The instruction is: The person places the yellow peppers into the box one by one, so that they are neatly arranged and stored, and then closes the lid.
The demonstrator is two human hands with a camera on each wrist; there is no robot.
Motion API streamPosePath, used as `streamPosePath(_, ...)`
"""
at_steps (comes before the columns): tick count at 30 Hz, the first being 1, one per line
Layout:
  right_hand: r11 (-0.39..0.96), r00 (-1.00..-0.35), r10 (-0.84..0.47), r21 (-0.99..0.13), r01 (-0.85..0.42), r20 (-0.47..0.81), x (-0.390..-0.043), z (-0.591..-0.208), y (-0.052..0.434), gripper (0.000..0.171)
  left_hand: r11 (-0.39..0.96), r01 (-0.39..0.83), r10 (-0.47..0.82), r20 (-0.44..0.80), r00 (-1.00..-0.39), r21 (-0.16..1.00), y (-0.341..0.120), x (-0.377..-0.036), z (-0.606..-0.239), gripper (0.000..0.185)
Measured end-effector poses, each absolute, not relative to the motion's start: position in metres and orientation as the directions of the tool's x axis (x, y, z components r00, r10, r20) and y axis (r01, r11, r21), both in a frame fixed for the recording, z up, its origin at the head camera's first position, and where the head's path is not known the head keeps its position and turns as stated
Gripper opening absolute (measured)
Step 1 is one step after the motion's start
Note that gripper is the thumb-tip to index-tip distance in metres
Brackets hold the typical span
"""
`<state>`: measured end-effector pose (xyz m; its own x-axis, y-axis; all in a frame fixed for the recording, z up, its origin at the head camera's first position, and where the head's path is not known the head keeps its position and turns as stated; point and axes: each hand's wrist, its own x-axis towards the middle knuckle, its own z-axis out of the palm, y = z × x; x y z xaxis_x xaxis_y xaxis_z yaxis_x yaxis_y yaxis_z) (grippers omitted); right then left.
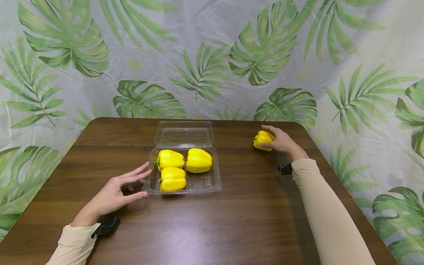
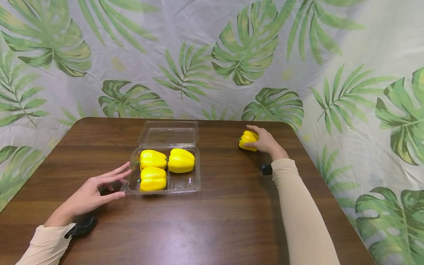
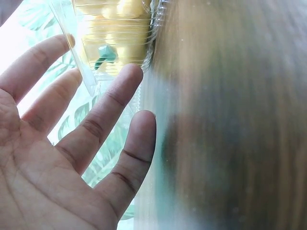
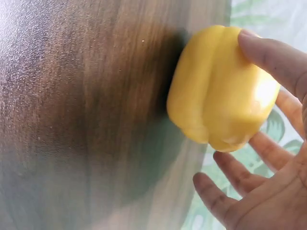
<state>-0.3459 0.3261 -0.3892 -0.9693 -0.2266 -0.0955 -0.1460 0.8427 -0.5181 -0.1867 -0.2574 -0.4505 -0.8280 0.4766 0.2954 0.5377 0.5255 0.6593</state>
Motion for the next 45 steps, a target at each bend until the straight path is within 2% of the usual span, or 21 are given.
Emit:
streamPosePath(7,0.824,-0.972,-0.19,-0.56,-0.08,-0.14,-0.345,-0.396,0.33,0.085,0.523,0.546,0.483,0.3,-0.823,0.655,-0.257,-0.185,-0.452,0.065)
streamPosePath(22,0.811,-0.97,-0.186,-0.582,-0.063,-0.154,-0.344,-0.405,0.338,0.087,0.511,0.535,0.484,0.29,-0.826,0.672,-0.257,-0.182,-0.459,0.065)
streamPosePath(41,0.758,-0.971,-0.216,-0.645,-0.098,-0.107,-0.341,-0.396,0.338,0.084,0.518,0.548,0.48,0.307,-0.822,0.657,-0.258,-0.185,-0.454,0.065)
streamPosePath(45,0.779,-0.966,-0.239,-0.613,-0.132,-0.097,-0.343,-0.39,0.337,0.082,0.516,0.548,0.479,0.309,-0.822,0.658,-0.257,-0.186,-0.453,0.065)
